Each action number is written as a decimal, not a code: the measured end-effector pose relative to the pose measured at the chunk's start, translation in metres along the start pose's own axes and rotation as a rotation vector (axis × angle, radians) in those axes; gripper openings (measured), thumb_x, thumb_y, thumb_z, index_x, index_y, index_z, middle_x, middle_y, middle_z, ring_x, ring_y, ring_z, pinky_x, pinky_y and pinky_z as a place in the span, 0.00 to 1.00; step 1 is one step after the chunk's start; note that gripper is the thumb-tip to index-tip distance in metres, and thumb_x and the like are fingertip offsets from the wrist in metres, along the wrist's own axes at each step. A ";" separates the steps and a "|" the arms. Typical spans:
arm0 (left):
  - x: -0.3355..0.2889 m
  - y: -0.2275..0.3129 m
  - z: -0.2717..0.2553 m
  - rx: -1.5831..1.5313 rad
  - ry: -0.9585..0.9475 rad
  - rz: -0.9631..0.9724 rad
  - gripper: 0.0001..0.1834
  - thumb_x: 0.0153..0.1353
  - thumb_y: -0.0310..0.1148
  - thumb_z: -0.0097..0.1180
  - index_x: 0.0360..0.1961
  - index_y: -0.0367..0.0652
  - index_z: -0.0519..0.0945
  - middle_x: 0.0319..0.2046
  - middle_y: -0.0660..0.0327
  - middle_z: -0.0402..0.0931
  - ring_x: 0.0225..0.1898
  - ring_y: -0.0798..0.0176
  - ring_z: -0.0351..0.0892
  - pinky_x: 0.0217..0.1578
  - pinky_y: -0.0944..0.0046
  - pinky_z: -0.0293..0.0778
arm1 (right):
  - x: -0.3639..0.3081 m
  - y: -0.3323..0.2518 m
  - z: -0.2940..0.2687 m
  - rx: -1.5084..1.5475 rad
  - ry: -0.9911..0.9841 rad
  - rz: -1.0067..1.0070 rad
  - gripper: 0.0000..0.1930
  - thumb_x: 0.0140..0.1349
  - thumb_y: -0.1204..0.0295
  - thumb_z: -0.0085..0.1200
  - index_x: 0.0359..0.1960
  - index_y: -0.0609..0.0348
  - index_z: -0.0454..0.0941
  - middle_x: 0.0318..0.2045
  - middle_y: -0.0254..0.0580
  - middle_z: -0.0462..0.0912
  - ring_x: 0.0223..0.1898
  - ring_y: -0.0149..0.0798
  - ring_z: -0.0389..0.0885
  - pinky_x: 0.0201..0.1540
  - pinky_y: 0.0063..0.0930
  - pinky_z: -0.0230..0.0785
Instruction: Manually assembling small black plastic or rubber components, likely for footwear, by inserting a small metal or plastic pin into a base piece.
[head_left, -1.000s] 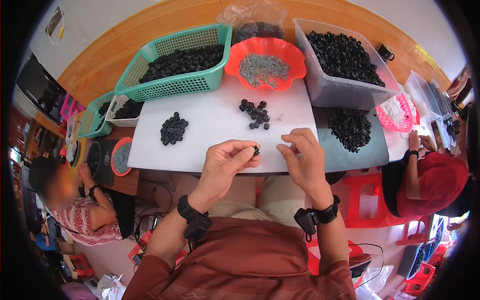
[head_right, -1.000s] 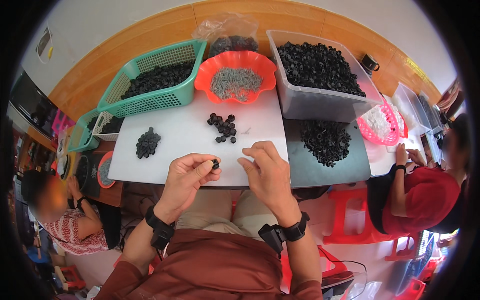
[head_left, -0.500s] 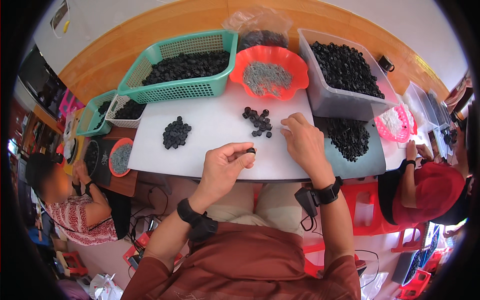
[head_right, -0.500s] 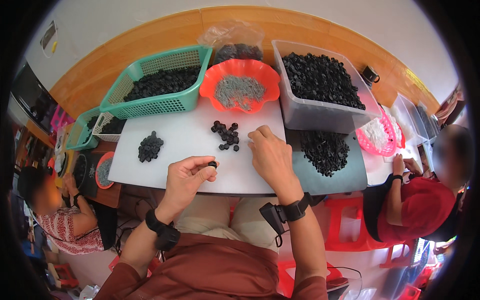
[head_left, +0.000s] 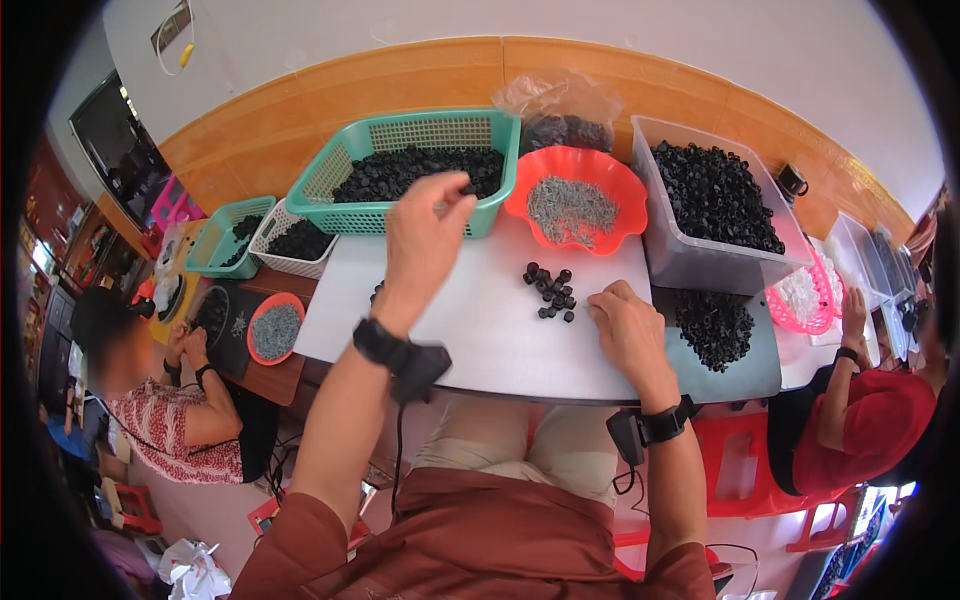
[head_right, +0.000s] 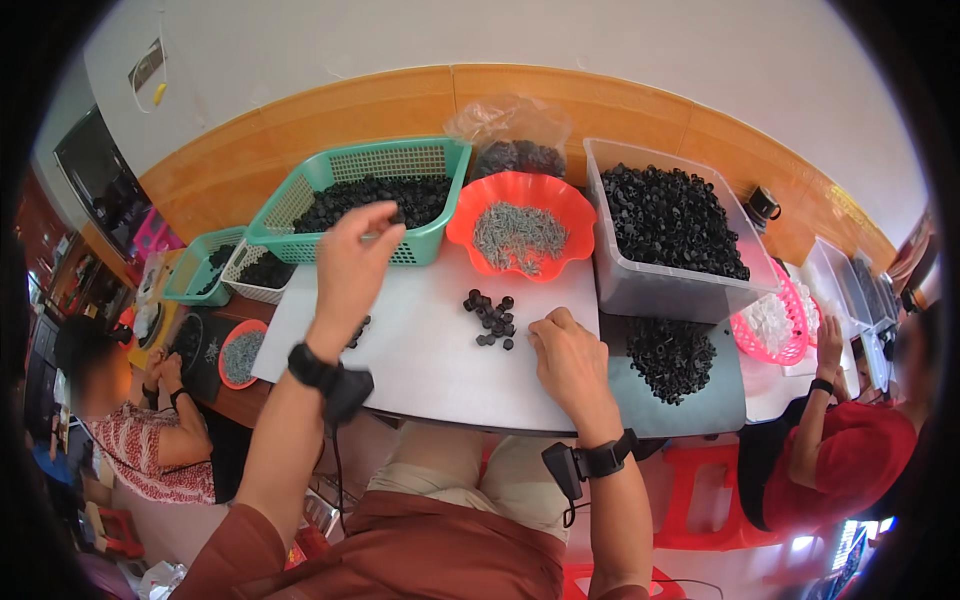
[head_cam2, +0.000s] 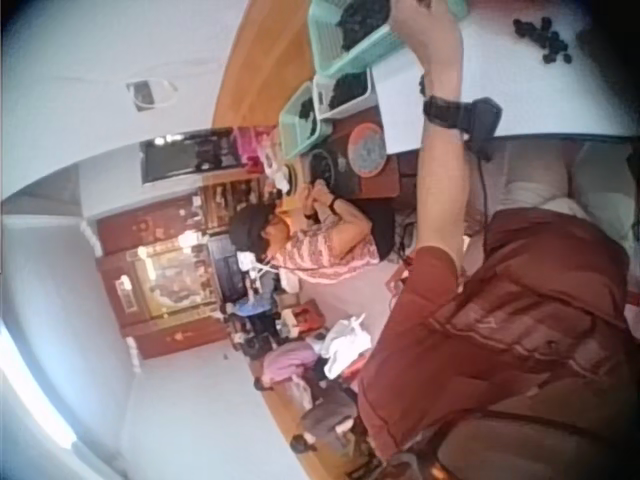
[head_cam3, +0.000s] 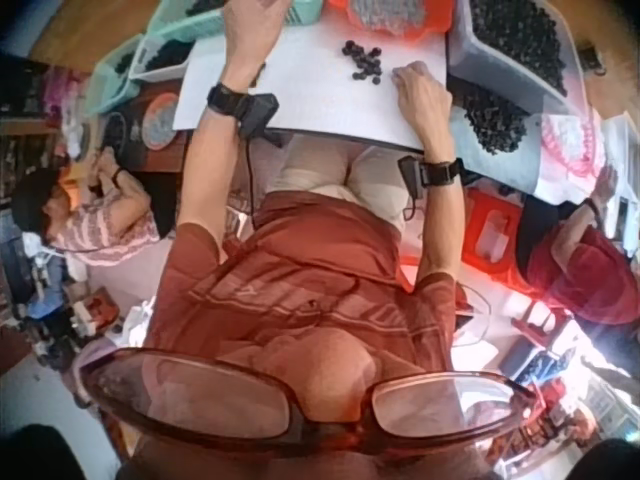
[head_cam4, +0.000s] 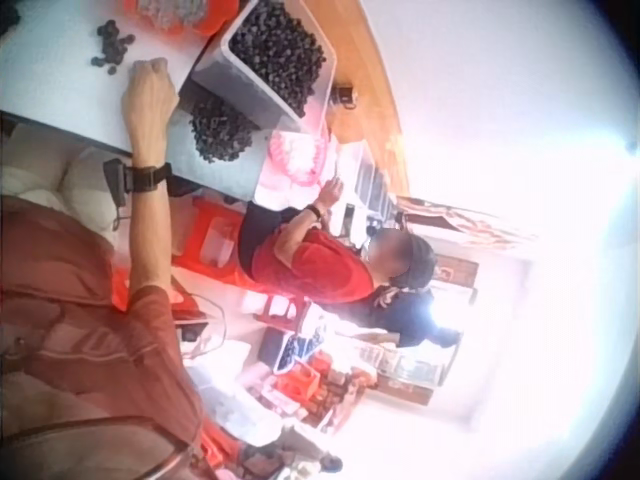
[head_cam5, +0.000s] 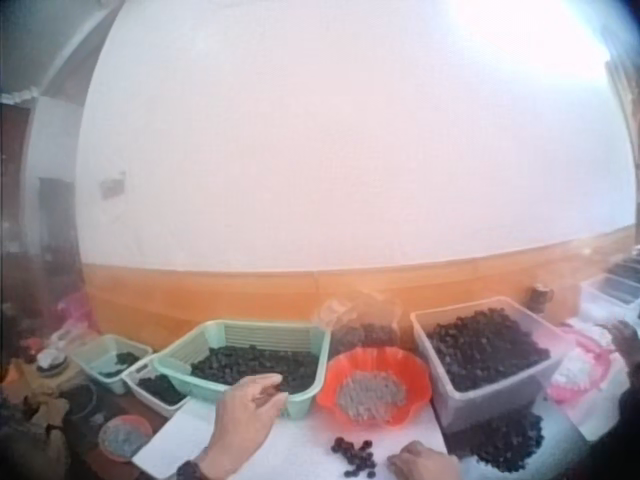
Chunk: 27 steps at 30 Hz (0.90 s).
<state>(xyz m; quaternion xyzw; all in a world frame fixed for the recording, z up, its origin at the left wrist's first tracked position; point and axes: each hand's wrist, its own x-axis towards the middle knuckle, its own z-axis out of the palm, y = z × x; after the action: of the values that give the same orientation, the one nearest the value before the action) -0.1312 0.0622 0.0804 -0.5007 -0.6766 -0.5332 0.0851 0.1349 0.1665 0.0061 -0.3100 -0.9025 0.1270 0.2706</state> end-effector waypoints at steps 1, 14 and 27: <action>0.015 -0.011 0.000 0.032 0.021 -0.004 0.20 0.60 0.26 0.68 0.55 0.34 0.83 0.46 0.51 0.86 0.41 0.60 0.87 0.45 0.65 0.82 | 0.002 -0.001 0.001 -0.001 0.002 -0.003 0.06 0.64 0.72 0.59 0.39 0.56 0.85 0.39 0.42 0.83 0.38 0.51 0.85 0.40 0.45 0.76; -0.097 0.019 0.036 -0.088 -0.189 0.022 0.14 0.59 0.22 0.68 0.47 0.33 0.86 0.48 0.51 0.85 0.39 0.60 0.87 0.43 0.65 0.83 | 0.002 0.000 0.003 -0.140 -0.047 -0.090 0.04 0.64 0.74 0.57 0.38 0.60 0.77 0.36 0.46 0.78 0.40 0.50 0.84 0.39 0.47 0.76; -0.125 0.057 0.046 -0.469 -0.397 -0.268 0.12 0.65 0.24 0.65 0.49 0.33 0.85 0.41 0.57 0.86 0.37 0.69 0.84 0.41 0.67 0.82 | -0.026 -0.025 -0.016 0.445 0.038 -0.065 0.05 0.65 0.81 0.56 0.41 0.64 0.75 0.34 0.53 0.83 0.36 0.57 0.83 0.39 0.43 0.75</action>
<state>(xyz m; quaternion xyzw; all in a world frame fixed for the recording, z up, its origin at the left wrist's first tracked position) -0.0071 0.0222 0.0165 -0.5072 -0.5988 -0.5729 -0.2366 0.1489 0.1322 0.0185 -0.2156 -0.8566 0.3083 0.3532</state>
